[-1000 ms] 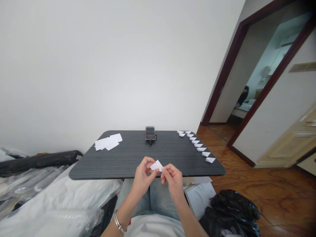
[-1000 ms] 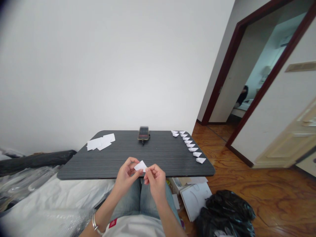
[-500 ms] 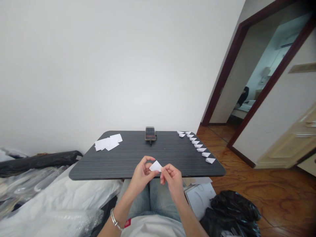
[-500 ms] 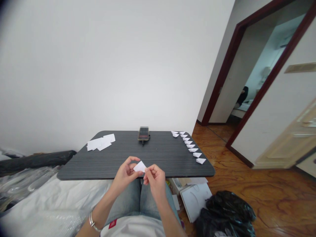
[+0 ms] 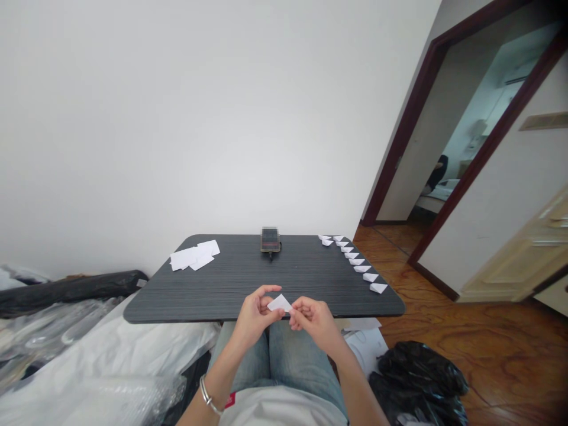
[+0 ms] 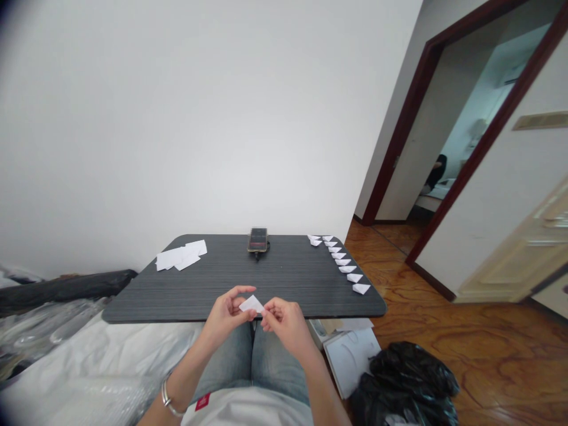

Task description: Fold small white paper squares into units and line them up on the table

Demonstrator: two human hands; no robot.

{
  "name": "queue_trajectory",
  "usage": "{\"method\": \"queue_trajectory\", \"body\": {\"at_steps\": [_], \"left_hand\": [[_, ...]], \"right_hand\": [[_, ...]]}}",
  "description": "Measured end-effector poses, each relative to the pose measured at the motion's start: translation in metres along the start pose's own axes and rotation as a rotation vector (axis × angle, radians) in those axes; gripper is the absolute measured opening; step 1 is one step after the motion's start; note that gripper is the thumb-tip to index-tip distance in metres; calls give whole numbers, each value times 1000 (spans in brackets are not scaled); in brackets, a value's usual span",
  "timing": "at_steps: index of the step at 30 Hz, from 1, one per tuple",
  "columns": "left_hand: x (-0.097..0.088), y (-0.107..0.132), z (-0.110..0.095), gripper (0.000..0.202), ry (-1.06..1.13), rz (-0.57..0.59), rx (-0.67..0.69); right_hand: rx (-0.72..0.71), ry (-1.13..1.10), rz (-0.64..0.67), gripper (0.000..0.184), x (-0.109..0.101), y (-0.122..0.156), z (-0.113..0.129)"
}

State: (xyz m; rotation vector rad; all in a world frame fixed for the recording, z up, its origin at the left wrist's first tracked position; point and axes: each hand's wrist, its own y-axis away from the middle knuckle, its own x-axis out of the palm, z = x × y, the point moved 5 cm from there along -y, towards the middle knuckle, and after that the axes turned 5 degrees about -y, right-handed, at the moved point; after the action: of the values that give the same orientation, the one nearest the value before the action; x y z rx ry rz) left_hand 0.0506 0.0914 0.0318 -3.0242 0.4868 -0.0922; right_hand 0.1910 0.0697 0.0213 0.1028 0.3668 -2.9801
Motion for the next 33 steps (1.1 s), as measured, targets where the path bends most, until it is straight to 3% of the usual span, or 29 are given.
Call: {"method": "queue_trajectory", "body": {"at_steps": [3,9,15,21,27,33], "left_hand": [[1,0,0,50,19,13,-25],[-3,-1,2,51,-14,7,-25],[-2,-3,5,49,-76,25,24],[-2,-2,5,45,-141,22,60],[-3,2,6,53,-39,168,-38],[-4,8,-2,55,-42,323,23]], "right_hand": [[29,-53,94,19,-2,1,3],[28,-48,158,17,-1,4,6],[-54,40,37,19,5,2,5],[-53,51,27,20,6,1,1],[1,19,43,21,2,0,-1],[63,-34,53,23,-1,-1,-3]]}}
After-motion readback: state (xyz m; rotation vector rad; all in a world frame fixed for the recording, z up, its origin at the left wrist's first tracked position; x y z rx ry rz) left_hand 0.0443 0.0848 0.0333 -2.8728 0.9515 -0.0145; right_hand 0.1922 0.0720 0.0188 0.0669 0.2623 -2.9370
